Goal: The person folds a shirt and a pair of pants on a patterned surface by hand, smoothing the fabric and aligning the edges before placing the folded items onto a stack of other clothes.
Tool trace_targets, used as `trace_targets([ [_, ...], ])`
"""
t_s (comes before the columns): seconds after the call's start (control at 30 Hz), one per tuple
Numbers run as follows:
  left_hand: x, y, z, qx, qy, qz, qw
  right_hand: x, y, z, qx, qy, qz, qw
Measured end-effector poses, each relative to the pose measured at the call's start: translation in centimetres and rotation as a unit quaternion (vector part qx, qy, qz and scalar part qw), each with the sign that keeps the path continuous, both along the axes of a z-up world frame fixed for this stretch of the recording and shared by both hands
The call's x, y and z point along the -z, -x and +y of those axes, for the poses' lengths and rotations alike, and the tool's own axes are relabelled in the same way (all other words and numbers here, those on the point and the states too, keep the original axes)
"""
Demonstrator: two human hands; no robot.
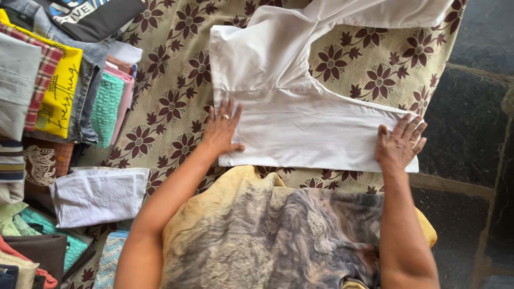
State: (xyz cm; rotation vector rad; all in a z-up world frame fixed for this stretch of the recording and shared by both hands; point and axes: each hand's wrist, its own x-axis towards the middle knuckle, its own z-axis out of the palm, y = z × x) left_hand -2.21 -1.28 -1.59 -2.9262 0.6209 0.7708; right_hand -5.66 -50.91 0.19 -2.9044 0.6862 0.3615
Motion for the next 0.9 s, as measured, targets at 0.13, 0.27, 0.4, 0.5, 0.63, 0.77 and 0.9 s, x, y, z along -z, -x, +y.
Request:
trace_targets([
  [0.13, 2.8, 4.0, -0.2, 0.032, 0.098, -0.091, 0.991, 3.7, 2.2, 6.3, -0.121, -0.126, -0.172, 0.97],
  [0.27, 2.9, 4.0, 0.7, 0.0, 0.073, -0.003, 0.997, 3.7, 3.8, 18.4, -0.34, -0.073, -0.118, 0.93],
  [0.4, 2.3, 4.2, 1.0, -0.005, 0.075, -0.029, 0.997, 1.2, 3.0, 20.3, -0.35, -0.056, 0.135, 0.925],
  [0.5, 2.9, 4.4, 1.3, 0.003, 0.115, -0.072, 0.991, 1.8, 3.0, 15.5, -0.386, 0.028, -0.083, 0.918],
  [0.63, 3.2, 4.6, 1.4, 0.003, 0.111, -0.077, 0.991, 1.7, 3.3, 4.8, -0.222, -0.02, -0.099, 0.97],
  [0.77, 2.3, 4.6, 1.2, 0.007, 0.049, -0.039, 0.998, 0.9, 4.1, -1.3, -0.01, -0.097, -0.054, 0.994],
  [0.9, 0.5, 5.9, 1.4, 0.027, 0.104, -0.062, 0.992, 2.5, 4.7, -3.8, 0.025, -0.13, -0.105, 0.986],
])
